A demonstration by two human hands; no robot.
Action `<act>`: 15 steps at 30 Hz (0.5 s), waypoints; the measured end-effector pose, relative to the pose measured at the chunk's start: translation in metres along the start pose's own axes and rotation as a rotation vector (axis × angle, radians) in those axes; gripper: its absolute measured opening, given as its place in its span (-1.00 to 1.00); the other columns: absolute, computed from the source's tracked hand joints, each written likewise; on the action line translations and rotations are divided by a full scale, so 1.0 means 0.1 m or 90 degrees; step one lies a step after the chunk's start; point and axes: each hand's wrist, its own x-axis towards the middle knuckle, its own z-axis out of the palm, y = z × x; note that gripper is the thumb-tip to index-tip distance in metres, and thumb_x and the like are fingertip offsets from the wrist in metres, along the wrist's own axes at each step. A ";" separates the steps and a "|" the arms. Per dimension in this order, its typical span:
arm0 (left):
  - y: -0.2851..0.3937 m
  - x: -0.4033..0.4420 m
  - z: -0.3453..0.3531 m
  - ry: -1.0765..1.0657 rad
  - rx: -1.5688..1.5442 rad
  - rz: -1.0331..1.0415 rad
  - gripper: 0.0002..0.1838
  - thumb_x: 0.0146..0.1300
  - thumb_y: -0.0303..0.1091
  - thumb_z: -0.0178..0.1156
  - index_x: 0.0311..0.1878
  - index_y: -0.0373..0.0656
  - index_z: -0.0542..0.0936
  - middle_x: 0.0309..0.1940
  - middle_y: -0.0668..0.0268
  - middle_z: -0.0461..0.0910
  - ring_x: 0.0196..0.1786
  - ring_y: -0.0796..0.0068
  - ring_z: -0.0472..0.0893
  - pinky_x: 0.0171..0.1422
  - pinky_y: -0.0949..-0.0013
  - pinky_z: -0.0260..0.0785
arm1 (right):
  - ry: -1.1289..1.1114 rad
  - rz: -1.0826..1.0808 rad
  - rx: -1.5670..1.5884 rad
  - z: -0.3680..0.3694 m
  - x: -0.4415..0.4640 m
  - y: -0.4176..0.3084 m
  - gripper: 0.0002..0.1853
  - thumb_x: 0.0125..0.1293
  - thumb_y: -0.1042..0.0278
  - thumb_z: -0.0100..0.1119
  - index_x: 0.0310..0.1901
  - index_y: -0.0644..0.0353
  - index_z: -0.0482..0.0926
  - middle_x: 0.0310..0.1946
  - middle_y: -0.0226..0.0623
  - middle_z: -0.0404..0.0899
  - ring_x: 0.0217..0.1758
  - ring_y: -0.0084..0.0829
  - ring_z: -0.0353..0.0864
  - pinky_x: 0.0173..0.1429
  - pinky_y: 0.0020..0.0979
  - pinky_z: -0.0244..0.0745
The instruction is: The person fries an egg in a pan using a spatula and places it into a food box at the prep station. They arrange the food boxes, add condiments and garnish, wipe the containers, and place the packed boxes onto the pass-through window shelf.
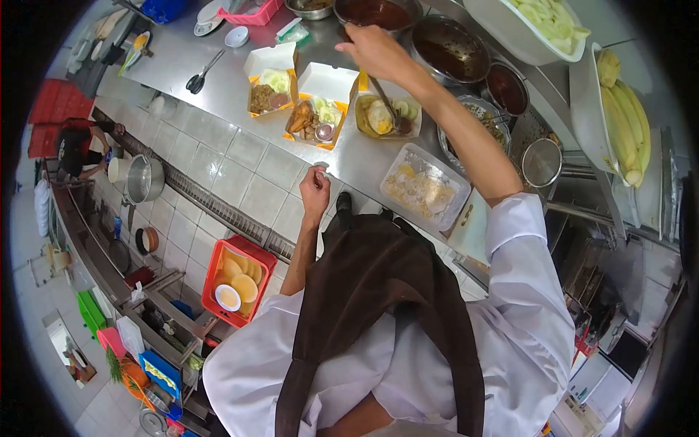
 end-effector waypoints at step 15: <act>0.00 -0.06 0.00 -0.111 0.013 0.032 -0.86 0.15 -0.53 0.03 -0.22 -0.24 0.52 -0.57 0.46 0.41 -0.52 0.74 0.35 -0.48 0.59 0.20 | 0.514 0.299 0.258 -1.36 -2.16 0.10 -0.86 0.29 0.42 0.09 -0.37 0.30 0.47 -0.46 -0.27 0.58 -0.53 -0.53 0.52 -0.41 -0.54 0.40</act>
